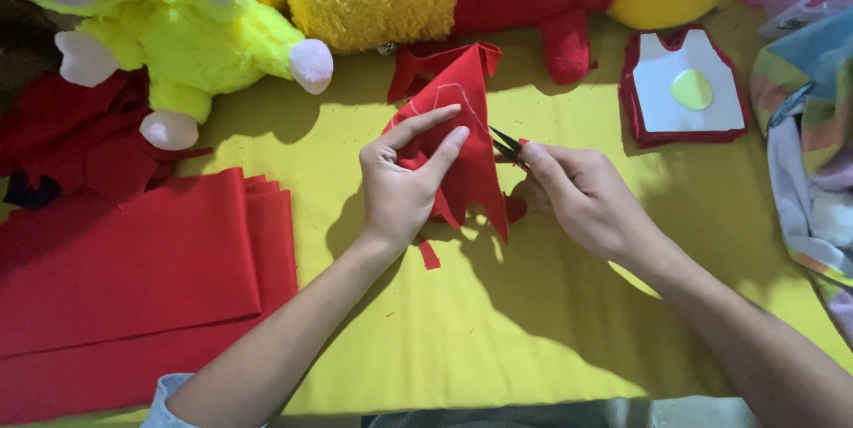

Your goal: Cutting out small garment pieces from red fabric using a paper template and scissors for toy clothing.

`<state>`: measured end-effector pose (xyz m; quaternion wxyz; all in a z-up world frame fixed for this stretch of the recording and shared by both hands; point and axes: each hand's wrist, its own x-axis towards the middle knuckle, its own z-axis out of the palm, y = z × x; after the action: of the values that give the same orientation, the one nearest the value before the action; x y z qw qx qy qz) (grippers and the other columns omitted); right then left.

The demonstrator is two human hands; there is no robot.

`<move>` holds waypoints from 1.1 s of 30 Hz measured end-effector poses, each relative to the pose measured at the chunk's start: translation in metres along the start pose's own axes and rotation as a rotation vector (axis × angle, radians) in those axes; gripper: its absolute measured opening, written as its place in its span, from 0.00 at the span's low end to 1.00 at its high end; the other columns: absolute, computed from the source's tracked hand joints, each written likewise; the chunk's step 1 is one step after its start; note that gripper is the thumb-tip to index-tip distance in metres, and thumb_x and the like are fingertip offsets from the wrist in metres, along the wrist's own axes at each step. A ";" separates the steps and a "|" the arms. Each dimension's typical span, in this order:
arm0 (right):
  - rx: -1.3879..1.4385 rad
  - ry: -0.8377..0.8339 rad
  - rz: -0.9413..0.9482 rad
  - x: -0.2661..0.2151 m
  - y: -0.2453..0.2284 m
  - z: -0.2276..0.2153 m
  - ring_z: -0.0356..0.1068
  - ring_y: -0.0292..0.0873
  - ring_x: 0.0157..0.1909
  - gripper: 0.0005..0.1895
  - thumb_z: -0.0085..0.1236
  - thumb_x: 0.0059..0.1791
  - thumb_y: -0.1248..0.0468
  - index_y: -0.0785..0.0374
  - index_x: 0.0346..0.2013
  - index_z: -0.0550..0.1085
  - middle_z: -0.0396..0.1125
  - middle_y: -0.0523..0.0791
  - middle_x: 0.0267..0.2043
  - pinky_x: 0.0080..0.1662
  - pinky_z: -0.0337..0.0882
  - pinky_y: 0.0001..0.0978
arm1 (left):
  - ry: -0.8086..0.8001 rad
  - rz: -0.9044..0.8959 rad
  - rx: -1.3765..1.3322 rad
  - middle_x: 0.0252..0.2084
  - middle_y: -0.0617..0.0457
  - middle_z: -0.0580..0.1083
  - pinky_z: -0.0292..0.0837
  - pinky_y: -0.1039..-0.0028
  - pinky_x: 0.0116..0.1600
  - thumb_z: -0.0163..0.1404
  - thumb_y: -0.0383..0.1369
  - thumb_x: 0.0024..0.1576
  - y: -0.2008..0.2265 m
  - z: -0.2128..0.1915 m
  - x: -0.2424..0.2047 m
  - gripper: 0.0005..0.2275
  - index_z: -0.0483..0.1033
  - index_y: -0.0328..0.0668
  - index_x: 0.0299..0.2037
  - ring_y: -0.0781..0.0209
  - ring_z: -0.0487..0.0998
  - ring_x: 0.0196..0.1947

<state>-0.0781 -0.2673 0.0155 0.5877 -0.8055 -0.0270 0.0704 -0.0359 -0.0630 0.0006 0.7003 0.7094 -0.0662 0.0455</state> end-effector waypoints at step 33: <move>0.194 -0.010 -0.102 -0.003 0.013 0.008 0.56 0.37 0.23 0.22 0.38 0.64 0.66 0.65 0.28 0.73 0.61 0.48 0.26 0.30 0.62 0.29 | 0.008 0.063 -0.073 0.52 0.50 0.81 0.74 0.66 0.65 0.69 0.34 0.50 0.006 0.001 -0.002 0.23 0.79 0.56 0.57 0.64 0.80 0.55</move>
<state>-0.0828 -0.2645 0.0009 0.6657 -0.7420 -0.0638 0.0467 -0.0387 -0.0638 0.0063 0.7242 0.6806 -0.0876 0.0679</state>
